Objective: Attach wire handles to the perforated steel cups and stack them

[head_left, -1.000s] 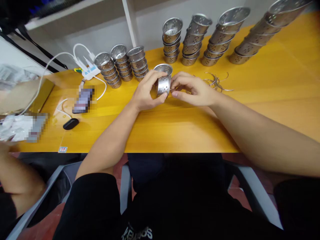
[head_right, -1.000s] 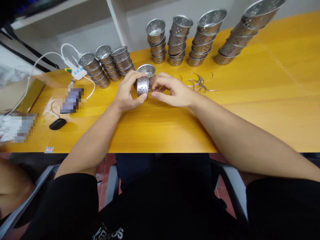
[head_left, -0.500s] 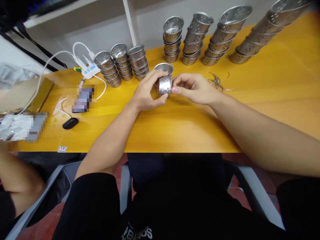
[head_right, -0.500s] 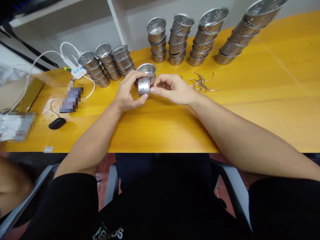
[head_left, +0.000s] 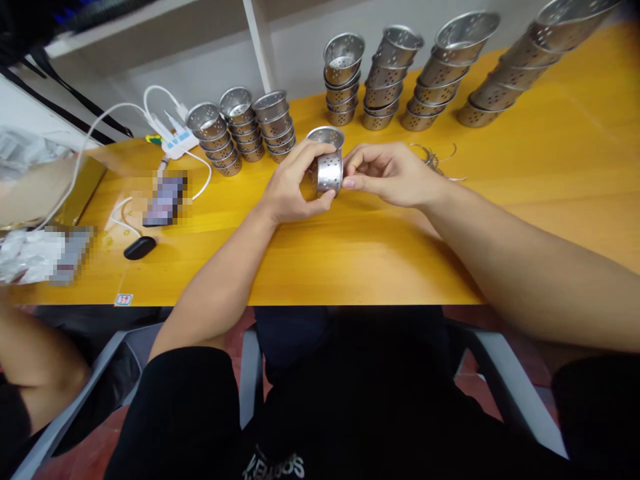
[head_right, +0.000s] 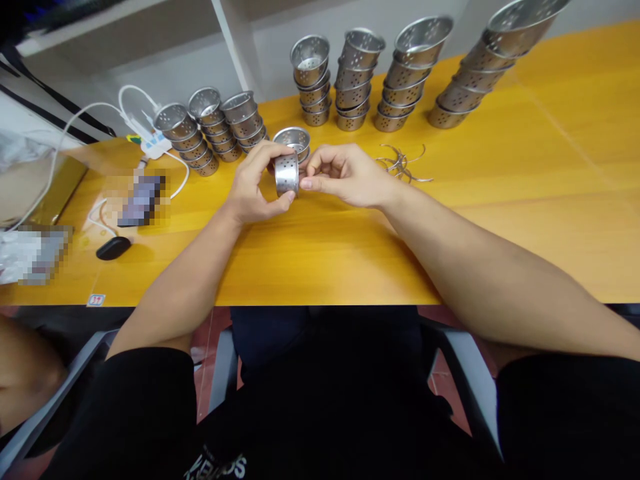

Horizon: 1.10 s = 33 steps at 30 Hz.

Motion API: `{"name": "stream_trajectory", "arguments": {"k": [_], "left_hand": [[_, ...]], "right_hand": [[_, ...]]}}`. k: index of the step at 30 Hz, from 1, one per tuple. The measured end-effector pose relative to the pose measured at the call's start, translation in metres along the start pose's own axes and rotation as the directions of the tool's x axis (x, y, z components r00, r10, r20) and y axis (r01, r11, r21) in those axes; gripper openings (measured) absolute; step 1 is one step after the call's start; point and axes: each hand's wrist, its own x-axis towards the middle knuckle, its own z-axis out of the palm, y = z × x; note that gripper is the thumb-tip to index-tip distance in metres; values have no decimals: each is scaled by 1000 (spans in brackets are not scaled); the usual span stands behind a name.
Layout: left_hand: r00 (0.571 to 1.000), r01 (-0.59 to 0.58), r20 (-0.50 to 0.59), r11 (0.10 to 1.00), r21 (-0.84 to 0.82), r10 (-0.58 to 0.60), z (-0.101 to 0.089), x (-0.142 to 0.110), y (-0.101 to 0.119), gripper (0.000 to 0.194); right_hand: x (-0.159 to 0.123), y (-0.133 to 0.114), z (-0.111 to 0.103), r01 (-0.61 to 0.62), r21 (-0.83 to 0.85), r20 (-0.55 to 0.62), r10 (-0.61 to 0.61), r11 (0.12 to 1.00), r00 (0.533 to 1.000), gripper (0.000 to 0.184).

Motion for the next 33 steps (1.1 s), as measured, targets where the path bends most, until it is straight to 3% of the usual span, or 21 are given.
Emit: {"name": "stream_trajectory", "arguments": {"k": [7,14,16,18,21,23,26,29,31,33], "left_hand": [[1000,5,-12,1000,-25,-5,2,-2,-5,82],[954,117,-248,969,-216,-170,14,-6,-53,90],[931,153,-293,961,-228,-218,13,-7,-68,94],[899,209,-347,959,-193,-266,10,-8,-81,101],[872,238,-413,965,-113,-264,5,-8,-96,110],[878,228,-415,971,-72,-237,5,-7,-103,118],[893,255,-375,966,-32,-248,8,-8,-106,125],[895,288,-341,956,-50,-287,13,-10,-105,124],[893,295,-341,954,-49,-294,16,-10,-104,123],[888,308,-348,951,-35,-300,19,-9,-103,124]], "right_hand": [[-1,-7,-13,-24,55,84,20,998,996,48],[-9,-18,-29,-133,149,146,111,980,983,50],[-8,-15,-35,-110,57,118,102,992,988,52],[-6,-8,-44,-27,-179,69,40,984,997,55],[-3,8,-60,57,-552,53,-34,832,998,67],[-2,17,-68,41,-675,70,9,736,997,73],[-3,23,-75,16,-759,85,75,650,994,74],[-4,23,-73,-33,-810,18,81,586,997,78],[-4,24,-67,-61,-791,-48,37,609,998,85],[-3,26,-58,-31,-724,-72,-31,689,997,97]]}}
